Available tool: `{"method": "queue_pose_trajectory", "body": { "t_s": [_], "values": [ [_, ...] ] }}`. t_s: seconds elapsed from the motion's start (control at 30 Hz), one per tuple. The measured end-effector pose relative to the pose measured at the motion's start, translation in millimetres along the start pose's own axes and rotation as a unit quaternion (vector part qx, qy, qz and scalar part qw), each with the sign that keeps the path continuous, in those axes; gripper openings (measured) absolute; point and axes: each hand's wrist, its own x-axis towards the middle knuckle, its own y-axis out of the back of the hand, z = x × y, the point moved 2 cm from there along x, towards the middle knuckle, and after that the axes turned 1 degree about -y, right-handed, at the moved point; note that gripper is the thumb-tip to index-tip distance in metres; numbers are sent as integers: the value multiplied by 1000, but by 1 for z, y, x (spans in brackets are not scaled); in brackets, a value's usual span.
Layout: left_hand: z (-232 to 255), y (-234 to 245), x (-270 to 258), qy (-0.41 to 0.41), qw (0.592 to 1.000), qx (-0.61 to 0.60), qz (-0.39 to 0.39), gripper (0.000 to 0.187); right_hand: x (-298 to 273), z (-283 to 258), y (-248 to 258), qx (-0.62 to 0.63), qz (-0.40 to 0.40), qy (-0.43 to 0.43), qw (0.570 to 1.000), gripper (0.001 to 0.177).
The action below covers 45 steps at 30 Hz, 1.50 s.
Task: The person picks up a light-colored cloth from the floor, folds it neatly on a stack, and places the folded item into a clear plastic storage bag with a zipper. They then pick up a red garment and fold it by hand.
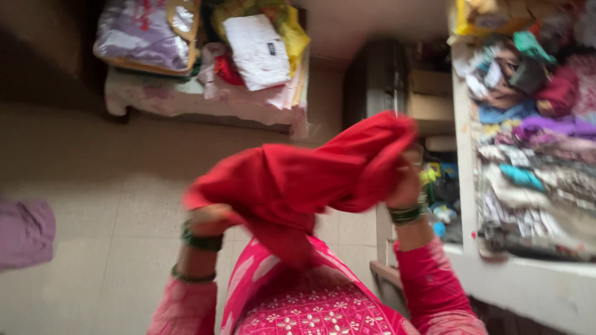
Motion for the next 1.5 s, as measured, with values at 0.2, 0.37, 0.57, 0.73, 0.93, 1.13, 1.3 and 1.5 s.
{"method": "queue_pose_trajectory", "body": {
  "t_s": [0.2, 0.37, 0.57, 0.73, 0.93, 1.13, 1.3, 1.5],
  "values": [
    [-31, -86, 4, -18, 943, -317, -104, 98, -64, 44, -25, 86, -29, 124, 988, 92],
    [-70, -85, 10, 191, 929, -317, -29, 69, -89, 40, 42, -116, 123, 82, 982, 63],
    [-56, -76, 4, 156, 964, -208, -49, 60, -89, 6, 0, -59, 139, 58, 987, 35],
    [-123, -71, -11, 359, 898, -254, 22, 37, -75, -9, -43, -69, 55, 49, 995, 39],
    [-160, -16, 5, 307, 950, 56, 26, 20, -70, -53, -64, -93, 48, 29, 994, 52],
    [-114, -5, 44, 107, 973, -195, 63, 18, -64, -98, -12, -205, 121, -10, 971, 60],
    [-143, -84, 75, 191, 922, -288, 176, 37, -38, -95, 39, -761, -25, 272, 589, 61],
    [-174, -114, 139, 251, 904, -332, -101, 57, 20, -26, -32, -532, 6, -130, 836, 40]
  ]
}}
